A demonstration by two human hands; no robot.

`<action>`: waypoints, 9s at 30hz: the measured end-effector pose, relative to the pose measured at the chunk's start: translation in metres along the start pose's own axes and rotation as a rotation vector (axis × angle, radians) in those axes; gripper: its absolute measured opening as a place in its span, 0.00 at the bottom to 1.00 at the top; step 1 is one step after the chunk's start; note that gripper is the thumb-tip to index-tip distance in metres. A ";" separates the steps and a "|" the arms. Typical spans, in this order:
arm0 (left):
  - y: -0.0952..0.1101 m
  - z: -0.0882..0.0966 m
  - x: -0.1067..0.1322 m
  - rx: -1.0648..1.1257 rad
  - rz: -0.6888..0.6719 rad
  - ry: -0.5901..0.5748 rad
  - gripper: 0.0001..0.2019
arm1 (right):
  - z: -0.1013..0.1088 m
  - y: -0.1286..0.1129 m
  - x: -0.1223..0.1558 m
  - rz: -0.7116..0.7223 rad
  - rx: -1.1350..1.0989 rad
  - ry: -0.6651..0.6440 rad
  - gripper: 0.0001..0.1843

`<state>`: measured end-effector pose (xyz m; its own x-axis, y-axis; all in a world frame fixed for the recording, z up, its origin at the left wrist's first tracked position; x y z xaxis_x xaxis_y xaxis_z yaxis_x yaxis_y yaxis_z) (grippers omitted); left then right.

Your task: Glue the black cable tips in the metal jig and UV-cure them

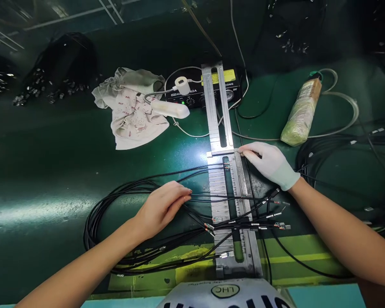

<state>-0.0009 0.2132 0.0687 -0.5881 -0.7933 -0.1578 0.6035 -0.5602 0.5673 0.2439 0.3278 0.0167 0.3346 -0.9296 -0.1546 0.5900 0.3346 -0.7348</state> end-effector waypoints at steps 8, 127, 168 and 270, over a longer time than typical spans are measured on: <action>-0.068 0.041 0.025 -0.406 0.038 -0.009 0.09 | 0.000 0.000 0.000 0.002 0.004 -0.004 0.13; -0.012 -0.041 -0.046 -0.406 -0.240 -0.139 0.17 | -0.003 -0.004 -0.006 -0.033 0.017 -0.030 0.13; 0.024 -0.074 -0.073 -0.609 -0.245 -0.120 0.19 | 0.000 -0.002 -0.004 0.019 0.019 0.009 0.14; 0.024 -0.068 -0.048 -0.413 -0.052 -0.015 0.13 | 0.001 -0.007 0.035 -0.104 -0.159 0.135 0.12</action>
<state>0.0784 0.2211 0.0350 -0.6294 -0.7595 -0.1646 0.7362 -0.6505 0.1864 0.2522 0.2933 0.0171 0.1700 -0.9737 -0.1518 0.4898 0.2171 -0.8444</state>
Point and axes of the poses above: each hand's wrist, its own x-axis away from the middle knuckle, its own z-axis out of the back of the hand, y = z × x, the point moved 10 cm from there along -x, towards the middle knuckle, and after that the axes turned 2 degrees about -x, right-handed, at the moved point
